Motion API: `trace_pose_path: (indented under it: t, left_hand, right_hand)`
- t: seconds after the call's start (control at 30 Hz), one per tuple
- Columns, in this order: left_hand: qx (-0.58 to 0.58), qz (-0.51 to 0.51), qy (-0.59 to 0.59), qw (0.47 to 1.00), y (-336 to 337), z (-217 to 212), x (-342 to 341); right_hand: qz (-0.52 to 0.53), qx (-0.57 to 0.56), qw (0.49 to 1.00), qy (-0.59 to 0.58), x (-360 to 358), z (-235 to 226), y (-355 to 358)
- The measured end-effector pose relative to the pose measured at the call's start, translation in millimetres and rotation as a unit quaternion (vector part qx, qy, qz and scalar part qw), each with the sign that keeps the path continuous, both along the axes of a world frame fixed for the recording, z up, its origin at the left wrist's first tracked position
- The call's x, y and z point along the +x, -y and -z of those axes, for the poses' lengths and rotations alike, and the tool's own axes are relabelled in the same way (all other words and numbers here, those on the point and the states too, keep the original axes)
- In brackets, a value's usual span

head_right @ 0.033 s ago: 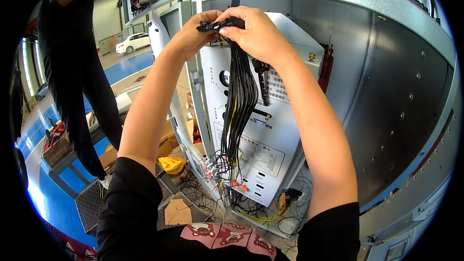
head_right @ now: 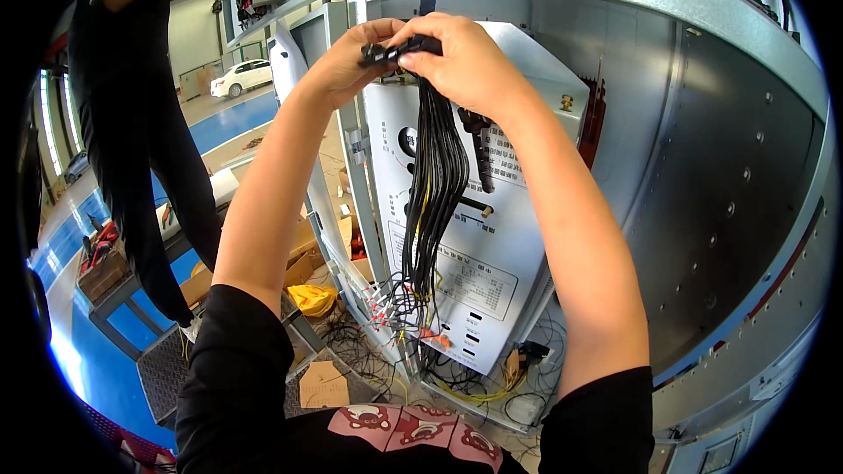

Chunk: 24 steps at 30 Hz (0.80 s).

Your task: The person organizes a bundle of black and yellow wires inside an open electrical cabinet. They gather the wires, align them, and secure them with a zip tie while another person works nearby.

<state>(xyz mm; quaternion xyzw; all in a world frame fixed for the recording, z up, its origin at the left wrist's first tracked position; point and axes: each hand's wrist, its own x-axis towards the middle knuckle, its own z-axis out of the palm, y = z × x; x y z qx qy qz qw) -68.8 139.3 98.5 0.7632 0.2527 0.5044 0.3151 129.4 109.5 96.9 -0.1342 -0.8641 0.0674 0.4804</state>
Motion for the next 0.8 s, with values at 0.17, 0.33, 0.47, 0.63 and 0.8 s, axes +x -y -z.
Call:
trace_pose_path:
  t: [0.17, 0.33, 0.47, 0.63, 0.8]
  left_hand:
    - [0.051, -0.004, -0.043, 0.998, -4.8, -9.6, -1.2]
    - [0.167, -0.126, 0.019, 0.978, 13.4, -0.2, 29.2]
    - [0.206, -0.175, 0.013, 0.963, 24.3, 3.0, 36.1]
    - [0.185, -0.16, 0.024, 0.969, 40.3, -3.0, 47.5]
    - [0.186, -0.124, -0.04, 0.974, 35.3, -3.6, 40.7]
  right_hand:
    - [0.201, 0.134, 0.969, 0.058, -2.6, 6.9, -7.7]
    - [0.32, 0.206, 0.924, -0.044, -9.8, 16.8, -1.2]
    - [0.358, 0.224, 0.904, -0.076, -16.4, 19.6, -0.9]
    - [0.376, 0.217, 0.896, -0.09, -19.0, 18.0, 0.9]
    - [0.293, 0.192, 0.918, -0.184, -11.6, 12.0, -13.1]
